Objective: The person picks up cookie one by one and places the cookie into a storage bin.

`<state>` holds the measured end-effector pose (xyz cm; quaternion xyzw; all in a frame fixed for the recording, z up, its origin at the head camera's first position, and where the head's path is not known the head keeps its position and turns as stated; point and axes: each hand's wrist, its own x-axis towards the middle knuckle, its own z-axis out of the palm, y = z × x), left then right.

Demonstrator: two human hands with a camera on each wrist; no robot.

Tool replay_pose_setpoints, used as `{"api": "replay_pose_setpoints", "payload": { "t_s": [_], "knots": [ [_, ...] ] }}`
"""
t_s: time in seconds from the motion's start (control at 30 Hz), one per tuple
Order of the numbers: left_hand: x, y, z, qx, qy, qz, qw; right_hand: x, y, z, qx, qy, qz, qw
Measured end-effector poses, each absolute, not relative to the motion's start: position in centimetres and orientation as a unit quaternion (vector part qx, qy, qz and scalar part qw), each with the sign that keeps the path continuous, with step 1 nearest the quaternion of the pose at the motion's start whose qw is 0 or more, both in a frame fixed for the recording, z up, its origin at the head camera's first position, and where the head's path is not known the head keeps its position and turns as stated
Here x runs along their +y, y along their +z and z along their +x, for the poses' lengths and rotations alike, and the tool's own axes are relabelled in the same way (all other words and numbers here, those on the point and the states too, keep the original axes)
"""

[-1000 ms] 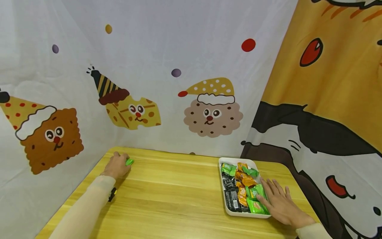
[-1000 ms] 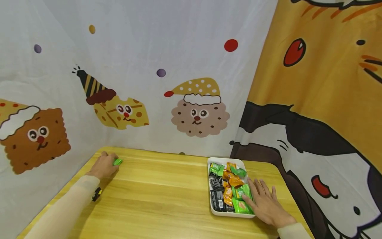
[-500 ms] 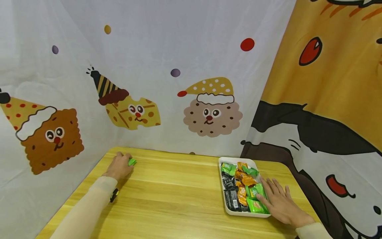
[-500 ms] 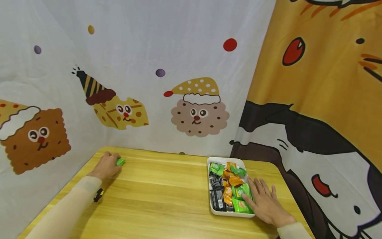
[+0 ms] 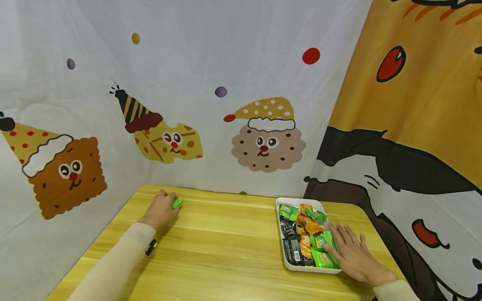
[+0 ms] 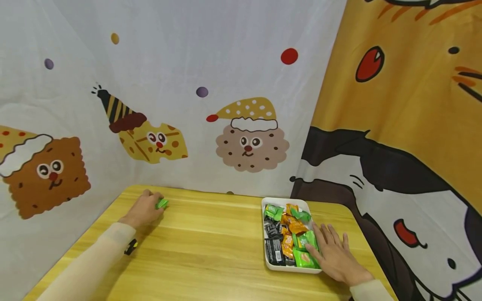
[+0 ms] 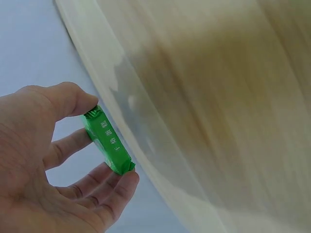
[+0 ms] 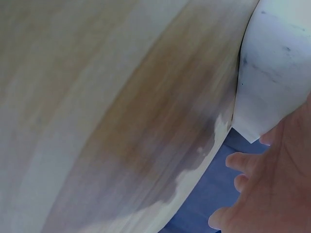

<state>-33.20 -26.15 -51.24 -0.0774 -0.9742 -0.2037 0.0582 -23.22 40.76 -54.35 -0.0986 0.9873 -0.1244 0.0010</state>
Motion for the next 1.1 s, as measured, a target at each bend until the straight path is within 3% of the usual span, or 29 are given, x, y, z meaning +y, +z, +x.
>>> {"api": "replay_pose_setpoints", "payload": {
  "t_s": [0.7,1.1],
  "knots": [
    [-16.8,-50.6,-33.4,-0.955,-0.226,-0.172,0.086,40.8,-54.4,-23.3,0.988,-0.117,-0.098,0.0],
    [-9.8,-49.4,-32.8,-0.944,-0.23,-0.226,0.063,40.8,-54.2,-23.2,0.986,-0.128,-0.106,0.003]
  ]
}}
